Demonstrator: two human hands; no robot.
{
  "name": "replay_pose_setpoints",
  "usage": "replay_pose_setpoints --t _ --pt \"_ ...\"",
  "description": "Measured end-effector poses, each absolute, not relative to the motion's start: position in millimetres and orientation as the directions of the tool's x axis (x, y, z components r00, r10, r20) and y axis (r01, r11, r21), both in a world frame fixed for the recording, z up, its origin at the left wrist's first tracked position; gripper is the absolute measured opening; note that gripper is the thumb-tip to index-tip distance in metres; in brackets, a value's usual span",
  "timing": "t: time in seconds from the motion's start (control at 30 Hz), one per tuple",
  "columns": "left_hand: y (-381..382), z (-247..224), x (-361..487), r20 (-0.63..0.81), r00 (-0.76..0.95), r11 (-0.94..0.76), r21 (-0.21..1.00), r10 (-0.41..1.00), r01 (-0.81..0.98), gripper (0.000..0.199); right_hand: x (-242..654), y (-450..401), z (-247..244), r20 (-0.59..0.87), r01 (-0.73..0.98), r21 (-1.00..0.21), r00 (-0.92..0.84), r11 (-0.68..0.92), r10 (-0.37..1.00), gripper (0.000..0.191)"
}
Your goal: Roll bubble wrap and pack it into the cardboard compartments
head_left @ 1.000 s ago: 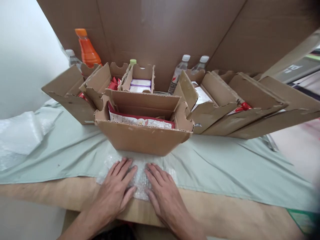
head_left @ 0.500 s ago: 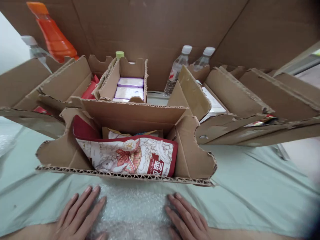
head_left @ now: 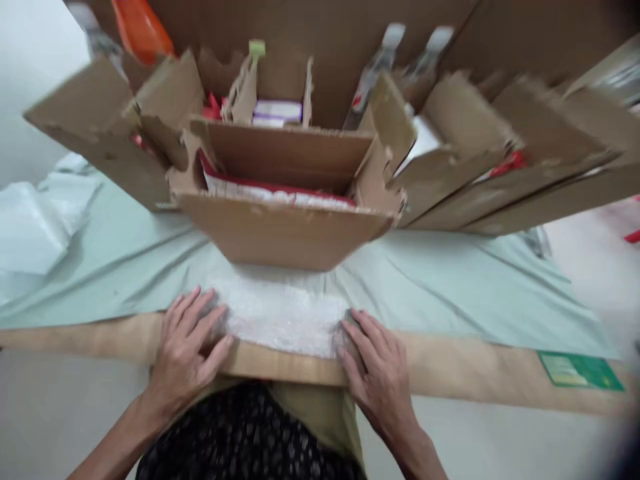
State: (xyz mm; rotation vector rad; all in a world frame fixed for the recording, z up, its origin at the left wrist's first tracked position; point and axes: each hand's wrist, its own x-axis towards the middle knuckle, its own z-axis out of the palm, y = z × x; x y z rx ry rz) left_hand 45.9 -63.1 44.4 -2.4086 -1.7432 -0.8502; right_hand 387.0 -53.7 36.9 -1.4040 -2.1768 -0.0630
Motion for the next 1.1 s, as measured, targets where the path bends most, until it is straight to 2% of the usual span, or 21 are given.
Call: replay_pose_setpoints --t 0.13,0.23,0.3,0.37,0.5,0.57,0.8,0.9,1.1 --pt "-90 44 49 0.443 0.126 -0.292 0.329 0.888 0.898 0.038 386 -85 33 0.412 0.847 -0.321 -0.279 0.425 0.867 0.034" --pt "-102 47 50 0.437 0.054 -0.240 0.382 0.898 0.893 0.043 388 -100 35 0.415 0.820 -0.398 -0.239 0.411 0.878 0.042" --pt "-105 51 51 0.448 0.057 -0.250 0.386 0.892 0.888 0.049 386 -103 39 0.417 0.797 -0.439 -0.229 0.416 0.879 0.050" --pt "-104 54 53 0.463 0.091 -0.285 0.369 0.882 0.885 0.052 382 -103 42 0.413 0.790 -0.430 -0.257 0.436 0.874 0.057" --pt "-103 57 60 0.394 0.195 -0.329 0.309 0.898 0.892 0.044 374 -98 41 0.356 0.811 -0.341 -0.357 0.476 0.863 0.037" --pt "-103 56 63 0.352 0.224 -0.333 0.286 0.909 0.899 0.040 374 -96 39 0.358 0.797 -0.344 -0.377 0.497 0.854 0.027" --pt "-102 57 71 0.360 0.225 -0.334 0.276 0.905 0.901 0.035 378 -103 54 0.524 0.661 -0.454 -0.344 0.598 0.779 0.016" --pt "-100 57 70 0.383 0.211 -0.329 0.274 0.899 0.904 0.028 372 -110 64 0.532 0.597 -0.529 -0.320 0.603 0.784 0.013" --pt "-87 64 64 0.475 0.191 -0.344 0.260 0.859 0.902 0.031 371 -104 63 0.498 0.528 -0.669 -0.204 0.523 0.843 0.021"
